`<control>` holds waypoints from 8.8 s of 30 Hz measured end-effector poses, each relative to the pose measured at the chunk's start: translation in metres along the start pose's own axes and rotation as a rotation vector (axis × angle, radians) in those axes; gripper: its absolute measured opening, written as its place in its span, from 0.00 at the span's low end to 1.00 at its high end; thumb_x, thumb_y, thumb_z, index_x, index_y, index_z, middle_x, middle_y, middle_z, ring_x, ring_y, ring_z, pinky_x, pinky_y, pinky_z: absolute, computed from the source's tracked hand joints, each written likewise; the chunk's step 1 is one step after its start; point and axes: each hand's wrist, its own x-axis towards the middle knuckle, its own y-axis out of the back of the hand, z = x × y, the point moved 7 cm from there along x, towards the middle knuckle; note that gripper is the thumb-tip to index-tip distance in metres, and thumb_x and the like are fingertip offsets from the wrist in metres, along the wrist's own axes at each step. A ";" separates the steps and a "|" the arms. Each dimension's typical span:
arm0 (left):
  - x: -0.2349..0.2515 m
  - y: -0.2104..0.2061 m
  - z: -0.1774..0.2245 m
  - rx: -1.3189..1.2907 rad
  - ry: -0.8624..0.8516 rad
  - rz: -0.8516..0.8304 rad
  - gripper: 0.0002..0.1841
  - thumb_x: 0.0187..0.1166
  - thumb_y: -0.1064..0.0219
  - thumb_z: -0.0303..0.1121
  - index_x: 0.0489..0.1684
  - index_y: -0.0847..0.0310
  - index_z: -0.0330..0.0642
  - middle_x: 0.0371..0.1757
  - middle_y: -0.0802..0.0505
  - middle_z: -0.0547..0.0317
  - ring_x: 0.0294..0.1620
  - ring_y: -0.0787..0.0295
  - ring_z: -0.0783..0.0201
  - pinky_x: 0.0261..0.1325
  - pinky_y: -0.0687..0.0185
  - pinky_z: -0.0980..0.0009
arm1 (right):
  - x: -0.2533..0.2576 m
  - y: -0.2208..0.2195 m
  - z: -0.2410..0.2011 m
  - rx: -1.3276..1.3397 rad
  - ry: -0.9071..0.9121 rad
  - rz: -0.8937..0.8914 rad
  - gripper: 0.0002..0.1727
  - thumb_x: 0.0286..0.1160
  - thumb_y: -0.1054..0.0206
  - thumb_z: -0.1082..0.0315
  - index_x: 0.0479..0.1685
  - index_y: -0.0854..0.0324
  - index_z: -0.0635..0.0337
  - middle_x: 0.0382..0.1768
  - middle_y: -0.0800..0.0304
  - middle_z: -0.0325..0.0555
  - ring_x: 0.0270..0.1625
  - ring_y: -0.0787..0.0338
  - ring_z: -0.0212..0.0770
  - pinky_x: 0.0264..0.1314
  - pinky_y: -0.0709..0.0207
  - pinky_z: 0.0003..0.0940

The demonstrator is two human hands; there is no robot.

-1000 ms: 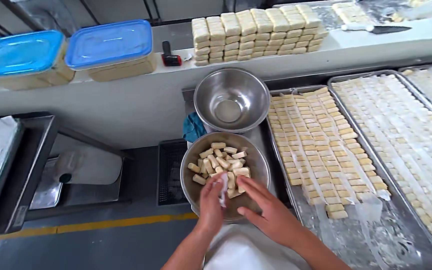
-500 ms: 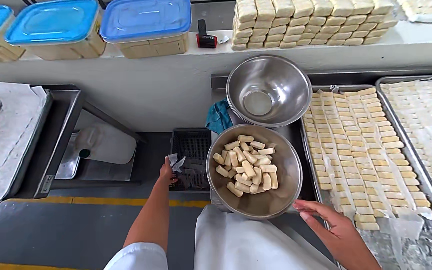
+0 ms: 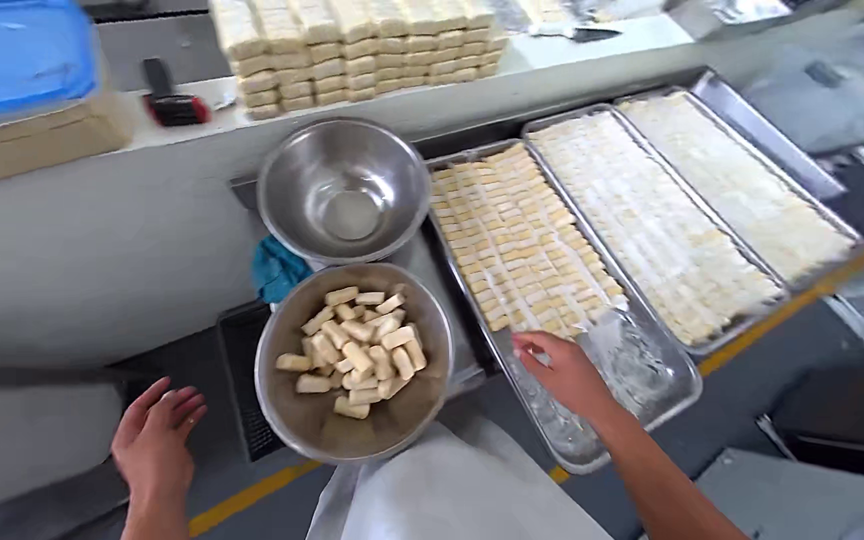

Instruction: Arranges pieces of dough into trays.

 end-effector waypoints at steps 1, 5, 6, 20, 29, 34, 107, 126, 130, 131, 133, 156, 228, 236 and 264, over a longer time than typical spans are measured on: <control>-0.013 -0.011 0.012 -0.011 -0.045 -0.011 0.18 0.88 0.46 0.32 0.72 0.29 0.36 0.41 0.08 0.63 0.35 0.07 0.70 0.38 0.10 0.72 | 0.010 0.006 0.018 -0.034 -0.060 0.002 0.17 0.84 0.34 0.64 0.66 0.13 0.58 0.60 0.08 0.51 0.62 0.09 0.50 0.69 0.18 0.55; -0.074 -0.079 0.048 -0.006 -0.249 -0.196 0.16 0.84 0.48 0.27 0.64 0.26 0.29 0.34 0.08 0.68 0.31 0.09 0.74 0.37 0.10 0.75 | 0.057 0.010 0.067 -0.049 -0.147 0.045 0.18 0.83 0.32 0.65 0.67 0.15 0.62 0.64 0.11 0.57 0.67 0.12 0.56 0.70 0.20 0.59; -0.089 -0.099 0.054 0.017 -0.292 -0.259 0.16 0.83 0.47 0.27 0.62 0.25 0.27 0.34 0.08 0.67 0.32 0.09 0.74 0.39 0.10 0.74 | 0.068 0.006 0.068 -0.041 -0.164 0.054 0.18 0.84 0.33 0.62 0.65 0.15 0.62 0.61 0.10 0.57 0.64 0.10 0.56 0.68 0.19 0.60; -0.171 -0.292 0.091 0.457 -0.308 -0.842 0.14 0.86 0.40 0.33 0.63 0.16 0.39 0.43 0.05 0.57 0.41 0.06 0.64 0.49 0.08 0.63 | 0.125 -0.039 0.084 -0.333 -0.218 -0.278 0.26 0.88 0.43 0.43 0.45 0.13 0.58 0.39 0.08 0.56 0.47 0.08 0.60 0.48 0.20 0.64; -0.156 -0.522 0.058 1.335 -0.135 -1.022 0.37 0.90 0.54 0.61 0.50 0.15 0.28 0.47 0.08 0.34 0.49 0.07 0.42 0.59 0.16 0.40 | 0.132 -0.047 0.089 -0.272 -0.094 -0.359 0.19 0.90 0.45 0.55 0.46 0.13 0.58 0.40 0.08 0.56 0.50 0.08 0.60 0.48 0.20 0.63; -0.157 -0.553 0.046 1.453 -0.125 -0.935 0.34 0.87 0.46 0.60 0.50 0.14 0.30 0.52 0.08 0.35 0.57 0.10 0.39 0.62 0.19 0.36 | 0.126 -0.041 0.096 -0.245 -0.145 -0.324 0.34 0.84 0.46 0.34 0.44 0.14 0.59 0.38 0.09 0.56 0.48 0.08 0.59 0.48 0.20 0.62; -0.169 -0.482 -0.006 0.769 -0.008 -0.614 0.43 0.79 0.37 0.21 0.91 0.66 0.32 0.78 0.25 0.27 0.77 0.23 0.41 0.76 0.26 0.48 | 0.023 0.058 0.309 1.477 -0.672 0.857 0.20 0.88 0.39 0.64 0.73 0.26 0.63 0.63 0.16 0.47 0.59 0.16 0.36 0.63 0.23 0.35; -0.169 -0.479 -0.003 0.765 -0.013 -0.610 0.44 0.81 0.36 0.23 0.92 0.67 0.32 0.75 0.22 0.27 0.75 0.20 0.41 0.75 0.25 0.48 | 0.072 0.079 0.296 0.715 -0.841 0.711 0.26 0.66 0.19 0.64 0.59 0.17 0.72 0.52 0.11 0.68 0.58 0.12 0.62 0.63 0.23 0.64; -0.168 -0.480 -0.005 0.741 -0.007 -0.630 0.46 0.79 0.37 0.22 0.92 0.70 0.33 0.79 0.26 0.28 0.77 0.22 0.42 0.77 0.26 0.50 | 0.060 0.076 0.294 0.935 -0.719 0.877 0.19 0.65 0.18 0.72 0.54 0.14 0.70 0.49 0.09 0.60 0.51 0.10 0.50 0.58 0.18 0.52; -0.168 -0.480 -0.005 0.738 -0.008 -0.629 0.46 0.80 0.37 0.22 0.92 0.70 0.32 0.78 0.25 0.27 0.77 0.22 0.42 0.77 0.26 0.49 | 0.057 0.082 0.282 0.949 -0.642 0.885 0.19 0.66 0.19 0.72 0.55 0.14 0.69 0.48 0.08 0.59 0.50 0.09 0.48 0.57 0.15 0.50; -0.167 -0.480 -0.004 0.746 -0.003 -0.624 0.45 0.81 0.36 0.23 0.92 0.69 0.33 0.76 0.23 0.27 0.75 0.20 0.40 0.76 0.25 0.48 | 0.056 0.095 0.237 0.920 -0.471 0.815 0.19 0.66 0.21 0.74 0.57 0.14 0.67 0.48 0.07 0.56 0.49 0.08 0.45 0.56 0.14 0.47; -0.171 -0.481 -0.005 0.782 0.005 -0.668 0.45 0.84 0.40 0.25 0.92 0.77 0.31 0.79 0.28 0.24 0.77 0.22 0.40 0.77 0.26 0.48 | 0.101 0.051 0.227 -0.074 -0.487 0.198 0.43 0.81 0.35 0.42 0.81 0.33 0.73 0.74 0.25 0.71 0.79 0.27 0.69 0.78 0.34 0.66; -0.163 -0.484 -0.009 0.631 0.064 -0.698 0.50 0.83 0.40 0.22 0.91 0.89 0.34 0.90 0.49 0.23 0.86 0.33 0.39 0.84 0.33 0.52 | 0.084 0.022 0.196 -0.190 -0.817 0.095 0.50 0.72 0.36 0.27 0.69 0.25 0.73 0.72 0.25 0.70 0.80 0.29 0.69 0.69 0.27 0.67; -0.162 -0.485 -0.008 0.635 0.073 -0.688 0.51 0.83 0.40 0.23 0.91 0.89 0.35 0.90 0.49 0.23 0.86 0.34 0.39 0.83 0.32 0.52 | 0.087 0.022 0.201 -0.163 -0.850 0.078 0.50 0.71 0.35 0.27 0.70 0.25 0.71 0.72 0.25 0.70 0.81 0.29 0.69 0.68 0.27 0.68; -0.167 -0.487 -0.011 0.645 0.020 -0.747 0.50 0.84 0.42 0.23 0.91 0.90 0.35 0.90 0.47 0.24 0.85 0.32 0.39 0.83 0.33 0.49 | 0.061 0.036 0.252 0.292 -0.834 0.159 0.41 0.73 0.29 0.35 0.45 0.14 0.76 0.47 0.12 0.72 0.55 0.12 0.68 0.60 0.25 0.70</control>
